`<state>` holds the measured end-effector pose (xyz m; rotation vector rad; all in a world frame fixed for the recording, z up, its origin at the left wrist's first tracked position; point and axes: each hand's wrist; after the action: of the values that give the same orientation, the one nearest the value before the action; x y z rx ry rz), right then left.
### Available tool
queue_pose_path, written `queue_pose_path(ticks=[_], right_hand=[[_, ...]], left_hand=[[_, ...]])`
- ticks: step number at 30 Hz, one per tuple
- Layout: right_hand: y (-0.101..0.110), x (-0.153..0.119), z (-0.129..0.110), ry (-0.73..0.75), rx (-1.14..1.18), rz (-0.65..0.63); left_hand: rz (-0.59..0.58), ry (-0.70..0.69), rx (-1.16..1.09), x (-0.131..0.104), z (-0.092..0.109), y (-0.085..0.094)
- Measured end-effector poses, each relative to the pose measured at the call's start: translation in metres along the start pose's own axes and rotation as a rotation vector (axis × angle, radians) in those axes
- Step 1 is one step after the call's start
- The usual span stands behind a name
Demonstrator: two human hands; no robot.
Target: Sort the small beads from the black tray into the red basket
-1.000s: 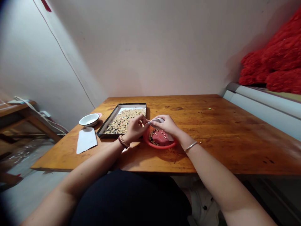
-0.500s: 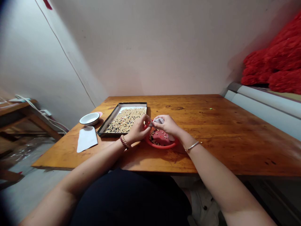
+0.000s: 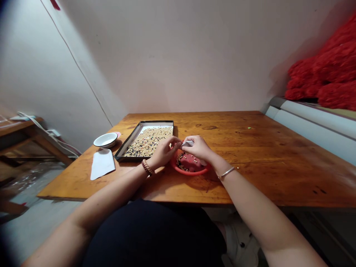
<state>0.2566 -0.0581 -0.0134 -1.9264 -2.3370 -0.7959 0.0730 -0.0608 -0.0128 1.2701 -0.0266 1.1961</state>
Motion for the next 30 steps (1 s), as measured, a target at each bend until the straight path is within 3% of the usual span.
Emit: queue_pose_path(ticks=[17, 23, 30], right_hand=[[0.0012, 0.0042, 0.0025, -0.004, 0.043, 0.036], [-0.0006, 0.002, -0.0027, -0.027, 0.077, 0.033], [0.0018, 0.0023, 0.0002, 0.008, 0.061, -0.009]], left_hand=[[0.051, 0.045, 0.032, 0.001, -0.0093, -0.0017], [0.019, 0.081, 0.061, 0.0013, -0.0076, -0.0023], [-0.01, 0.014, 0.045, -0.0002, -0.002, 0.0006]])
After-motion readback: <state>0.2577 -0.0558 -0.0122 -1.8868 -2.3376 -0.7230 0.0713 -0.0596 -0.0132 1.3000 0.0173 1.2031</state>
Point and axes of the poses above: each hand's wrist, its own x-axis towards the middle knuckle, its own y-axis out of the back of the hand, z = x × y, and after that the axes turned 7 degrees about x, right-handed
